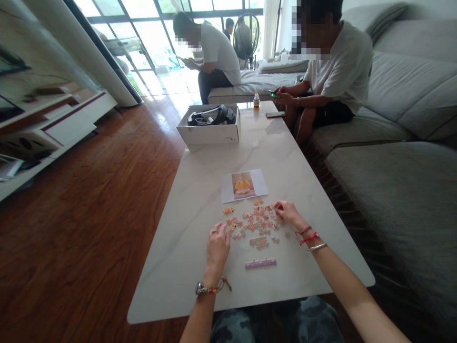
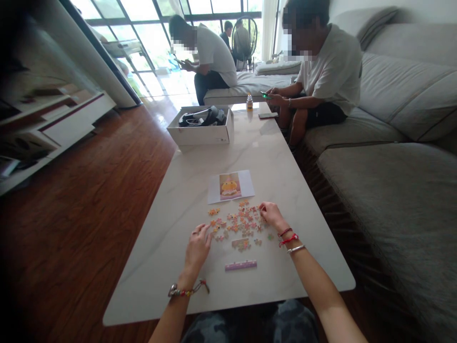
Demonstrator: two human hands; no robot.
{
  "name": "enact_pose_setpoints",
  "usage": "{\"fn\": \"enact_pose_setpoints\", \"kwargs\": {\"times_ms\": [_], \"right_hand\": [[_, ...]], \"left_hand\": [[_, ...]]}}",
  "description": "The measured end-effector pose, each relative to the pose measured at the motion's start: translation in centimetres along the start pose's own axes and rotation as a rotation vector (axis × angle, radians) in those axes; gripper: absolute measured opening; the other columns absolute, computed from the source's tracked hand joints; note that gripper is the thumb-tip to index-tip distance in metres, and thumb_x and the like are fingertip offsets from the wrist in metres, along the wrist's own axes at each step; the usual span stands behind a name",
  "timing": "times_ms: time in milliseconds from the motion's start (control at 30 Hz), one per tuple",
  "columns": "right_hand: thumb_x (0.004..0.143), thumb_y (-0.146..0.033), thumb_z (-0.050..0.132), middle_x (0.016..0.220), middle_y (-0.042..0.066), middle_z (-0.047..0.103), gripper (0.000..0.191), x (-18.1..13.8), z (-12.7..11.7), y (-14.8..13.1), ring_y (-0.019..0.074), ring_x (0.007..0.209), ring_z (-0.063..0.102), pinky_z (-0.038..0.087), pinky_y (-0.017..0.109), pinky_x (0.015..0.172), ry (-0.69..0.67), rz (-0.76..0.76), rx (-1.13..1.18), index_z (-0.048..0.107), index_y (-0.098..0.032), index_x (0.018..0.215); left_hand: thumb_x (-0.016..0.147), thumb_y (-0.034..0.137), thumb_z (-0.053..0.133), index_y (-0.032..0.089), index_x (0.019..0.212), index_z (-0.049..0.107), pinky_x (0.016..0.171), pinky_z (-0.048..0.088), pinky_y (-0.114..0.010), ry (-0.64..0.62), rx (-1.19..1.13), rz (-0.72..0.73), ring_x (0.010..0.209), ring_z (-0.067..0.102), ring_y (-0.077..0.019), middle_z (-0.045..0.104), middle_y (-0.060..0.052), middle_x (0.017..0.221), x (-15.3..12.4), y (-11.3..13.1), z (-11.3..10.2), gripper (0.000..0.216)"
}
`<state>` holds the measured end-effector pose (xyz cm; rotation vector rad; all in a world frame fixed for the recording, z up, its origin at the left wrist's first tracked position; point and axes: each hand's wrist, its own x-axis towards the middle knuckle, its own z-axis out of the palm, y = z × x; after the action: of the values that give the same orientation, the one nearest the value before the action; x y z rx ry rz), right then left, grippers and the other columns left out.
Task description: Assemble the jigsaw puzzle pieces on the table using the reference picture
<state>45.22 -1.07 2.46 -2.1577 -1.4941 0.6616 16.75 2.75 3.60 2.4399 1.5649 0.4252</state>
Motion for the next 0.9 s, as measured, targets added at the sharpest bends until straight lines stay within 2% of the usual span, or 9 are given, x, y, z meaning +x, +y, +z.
{"fn": "enact_pose_setpoints", "kwargs": {"times_ms": [100,200,367,533,767,900], "right_hand": [[0.070,-0.011,0.050,0.075,0.003,0.063,0.017,-0.5,-0.8,1.0,0.0117,0.067,0.057,0.042,0.021,0.063,0.057,0.007,0.039,0.061,-0.017,0.082],[0.067,-0.015,0.055,0.078,0.004,0.061,0.014,-1.1,-1.4,1.7,0.0114,0.067,0.055,0.042,0.022,0.065,0.071,-0.054,0.033,0.062,-0.015,0.080],[0.066,-0.013,0.057,0.074,0.003,0.059,0.010,-1.9,-1.2,2.0,0.0116,0.066,0.052,0.041,0.022,0.064,0.008,-0.073,-0.019,0.063,-0.015,0.074],[0.067,-0.010,0.054,0.073,0.003,0.058,0.013,-2.0,-1.2,2.2,0.0109,0.065,0.053,0.041,0.021,0.064,-0.025,-0.082,-0.007,0.063,-0.016,0.075],[0.069,-0.018,0.058,0.079,0.004,0.057,0.015,0.6,-1.3,1.3,0.0106,0.067,0.053,0.041,0.021,0.066,0.036,-0.086,-0.057,0.062,-0.016,0.083],[0.066,-0.016,0.061,0.077,0.004,0.057,0.008,2.8,-0.9,0.6,0.0104,0.065,0.052,0.040,0.020,0.063,-0.006,-0.087,-0.118,0.062,-0.015,0.074]], "left_hand": [[0.080,0.023,0.039,0.015,0.106,0.052,0.087,0.041,-0.034,0.035,0.019,0.004,0.099,0.048,-0.0203,0.051,-0.010,0.110,-0.4,-1.8,0.2,0.031],[0.080,0.026,0.038,0.015,0.108,0.051,0.087,0.041,-0.035,0.047,0.038,0.018,0.102,0.047,-0.0206,0.050,-0.010,0.112,-0.6,-2.8,0.4,0.033],[0.081,0.030,0.038,0.020,0.112,0.049,0.084,0.043,-0.038,0.028,0.104,0.021,0.107,0.043,-0.0218,0.049,-0.009,0.116,-0.9,-2.6,0.6,0.034],[0.081,0.029,0.037,0.019,0.112,0.049,0.084,0.042,-0.038,0.040,0.115,0.015,0.106,0.043,-0.0220,0.048,-0.010,0.116,-0.7,-2.5,0.7,0.035],[0.081,0.029,0.038,0.019,0.111,0.050,0.084,0.042,-0.038,0.083,0.101,0.012,0.106,0.043,-0.0227,0.049,-0.011,0.113,-0.3,-2.3,1.2,0.034],[0.081,0.029,0.038,0.017,0.111,0.050,0.083,0.043,-0.039,0.067,0.135,-0.009,0.108,0.042,-0.0239,0.047,-0.012,0.115,-0.7,-1.9,1.3,0.035]]}}
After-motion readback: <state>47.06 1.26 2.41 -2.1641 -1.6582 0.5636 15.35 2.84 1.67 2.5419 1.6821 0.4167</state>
